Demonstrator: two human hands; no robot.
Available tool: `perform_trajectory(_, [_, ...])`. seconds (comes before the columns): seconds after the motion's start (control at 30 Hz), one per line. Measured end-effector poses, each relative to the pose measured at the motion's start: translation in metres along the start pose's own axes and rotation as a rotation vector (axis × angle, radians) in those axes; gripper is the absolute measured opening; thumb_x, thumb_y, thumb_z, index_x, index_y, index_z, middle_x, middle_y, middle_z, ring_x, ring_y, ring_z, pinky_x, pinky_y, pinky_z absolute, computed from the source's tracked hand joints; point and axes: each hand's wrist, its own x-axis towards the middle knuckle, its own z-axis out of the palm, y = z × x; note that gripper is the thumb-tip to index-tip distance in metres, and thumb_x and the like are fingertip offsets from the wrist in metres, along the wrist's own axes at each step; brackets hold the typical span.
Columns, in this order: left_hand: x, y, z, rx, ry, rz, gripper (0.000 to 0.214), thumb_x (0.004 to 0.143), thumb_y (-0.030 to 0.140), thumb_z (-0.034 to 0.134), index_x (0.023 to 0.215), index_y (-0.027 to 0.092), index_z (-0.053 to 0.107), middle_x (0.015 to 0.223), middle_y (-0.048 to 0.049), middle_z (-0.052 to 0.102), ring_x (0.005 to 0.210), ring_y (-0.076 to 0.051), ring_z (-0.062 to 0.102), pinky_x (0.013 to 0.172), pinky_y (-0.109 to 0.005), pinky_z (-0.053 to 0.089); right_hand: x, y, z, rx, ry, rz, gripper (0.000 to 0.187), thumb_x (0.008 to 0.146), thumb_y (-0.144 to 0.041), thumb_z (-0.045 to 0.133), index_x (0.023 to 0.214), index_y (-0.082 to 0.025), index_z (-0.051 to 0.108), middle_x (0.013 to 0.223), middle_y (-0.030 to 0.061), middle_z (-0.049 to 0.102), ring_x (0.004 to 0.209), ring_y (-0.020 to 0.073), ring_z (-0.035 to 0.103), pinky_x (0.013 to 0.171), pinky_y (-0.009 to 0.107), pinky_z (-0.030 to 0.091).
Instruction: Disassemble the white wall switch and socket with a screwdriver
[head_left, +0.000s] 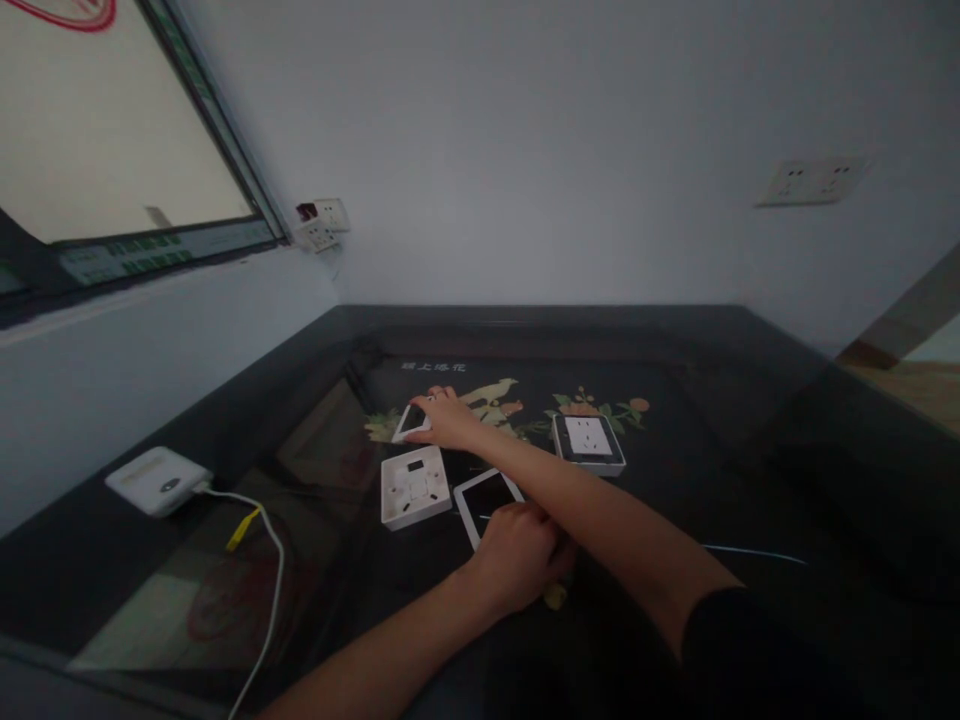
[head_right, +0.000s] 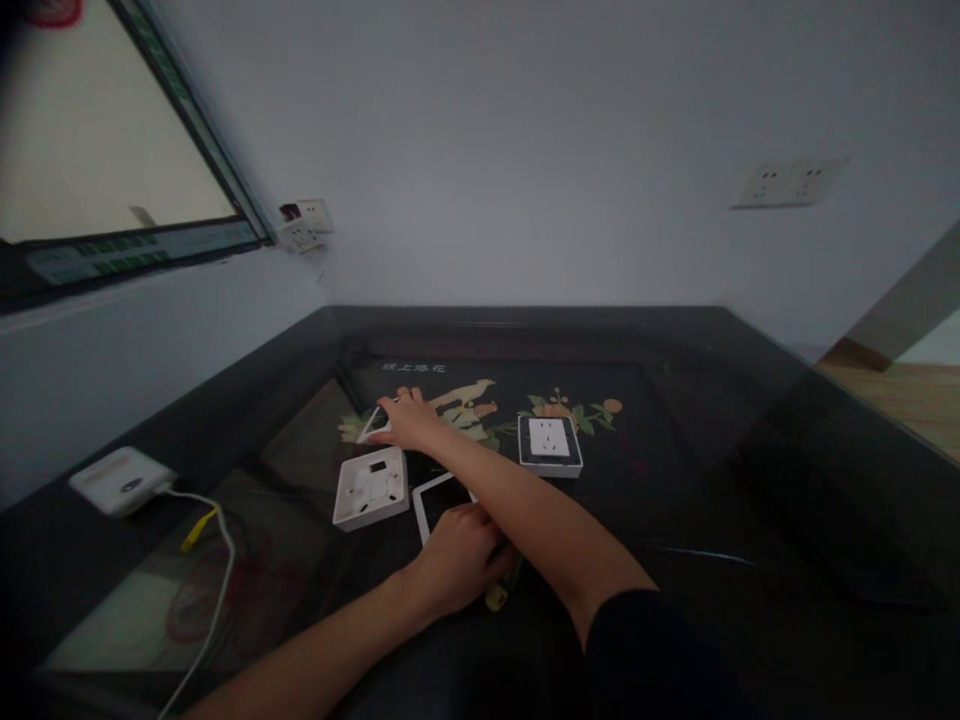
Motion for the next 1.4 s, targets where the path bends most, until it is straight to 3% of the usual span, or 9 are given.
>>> perform_trajectory(0.17, [-0.003,0.001,0.004,-0.030,0.017,0.083,0.016,0.087,0.024,0.058,0.096,0.017,0.070,0.100,-0.0085,0.074,0.093,-0.026,0.070,0.082,-0.036,0.056,0.007,-0.009,0.007,-0.029,-0.039,0.051,0.036,0.093,-0.035,0.059,0.124,-0.018,0.056,0.127,0.0096,0.059,0.106,0.0237,0.061,0.088,0.046,0.053])
perform_trajectory(0.33, [-0.003,0.004,0.005,-0.046,0.045,0.095,0.020,0.092,0.025,0.052,0.101,0.017,0.068,0.092,-0.0080,0.072,0.085,-0.023,0.069,0.076,-0.034,0.055,-0.014,-0.003,-0.014,-0.014,-0.027,0.022,0.042,0.092,-0.036,0.059,0.131,-0.020,0.052,0.138,0.0109,0.052,0.118,0.0280,0.055,0.096,0.053,0.047])
perform_trajectory(0.6, [-0.006,0.008,0.009,-0.069,0.053,0.091,0.022,0.094,0.023,0.051,0.114,0.022,0.062,0.093,-0.0041,0.069,0.086,-0.019,0.068,0.077,-0.031,0.054,-0.127,0.110,-0.082,0.014,-0.041,0.059,0.063,0.080,-0.047,0.071,0.135,-0.024,0.052,0.146,0.0145,0.047,0.137,0.0345,0.039,0.109,0.055,0.034])
perform_trajectory(0.77, [-0.007,0.014,0.008,-0.074,0.011,0.138,0.021,0.095,0.027,0.054,0.113,0.022,0.063,0.094,-0.0034,0.070,0.085,-0.019,0.068,0.073,-0.028,0.052,-0.189,0.146,-0.089,0.030,-0.091,0.083,0.078,0.074,-0.048,0.075,0.141,-0.020,0.047,0.142,0.0158,0.053,0.133,0.0325,0.046,0.109,0.052,0.036])
perform_trajectory(0.9, [-0.009,0.020,0.007,-0.063,-0.035,0.198,0.020,0.096,0.032,0.054,0.109,0.023,0.065,0.091,-0.0031,0.069,0.082,-0.019,0.068,0.070,-0.028,0.051,-0.206,0.134,-0.081,0.031,-0.086,0.093,0.078,0.078,-0.051,0.070,0.143,-0.015,0.044,0.146,0.0188,0.047,0.138,0.0328,0.039,0.111,0.051,0.033])
perform_trajectory(1.17, [-0.016,0.036,0.009,-0.055,-0.098,0.371,0.021,0.096,0.037,0.054,0.109,0.024,0.062,0.092,-0.0012,0.068,0.081,-0.017,0.066,0.069,-0.026,0.049,-0.235,0.092,-0.084,0.054,-0.068,0.083,0.072,0.081,-0.053,0.067,0.142,-0.022,0.047,0.151,0.0141,0.043,0.141,0.0342,0.034,0.112,0.055,0.034])
perform_trajectory(1.23, [-0.018,0.036,0.009,-0.056,-0.043,0.409,0.021,0.096,0.035,0.052,0.109,0.022,0.061,0.088,-0.0020,0.068,0.078,-0.018,0.065,0.067,-0.026,0.048,-0.252,0.078,-0.091,0.045,-0.035,0.080,0.059,0.086,-0.046,0.063,0.139,-0.024,0.050,0.150,0.0115,0.045,0.141,0.0325,0.033,0.112,0.055,0.033])
perform_trajectory(1.3, [-0.018,0.032,0.007,-0.129,0.076,0.395,0.016,0.095,0.031,0.051,0.103,0.021,0.062,0.082,-0.0023,0.067,0.073,-0.017,0.063,0.065,-0.027,0.047,-0.273,0.061,-0.096,0.029,0.011,0.046,0.044,0.093,-0.032,0.053,0.136,-0.026,0.052,0.138,0.0091,0.057,0.130,0.0257,0.049,0.108,0.048,0.042])
perform_trajectory(1.4, [-0.015,0.021,0.000,-0.299,0.282,0.243,0.013,0.093,0.020,0.047,0.090,0.020,0.059,0.076,-0.0027,0.063,0.069,-0.017,0.059,0.064,-0.027,0.046,-0.305,0.037,-0.094,-0.021,-0.059,-0.079,0.043,0.091,-0.013,0.047,0.130,-0.029,0.056,0.122,0.0056,0.068,0.114,0.0203,0.061,0.097,0.039,0.052])
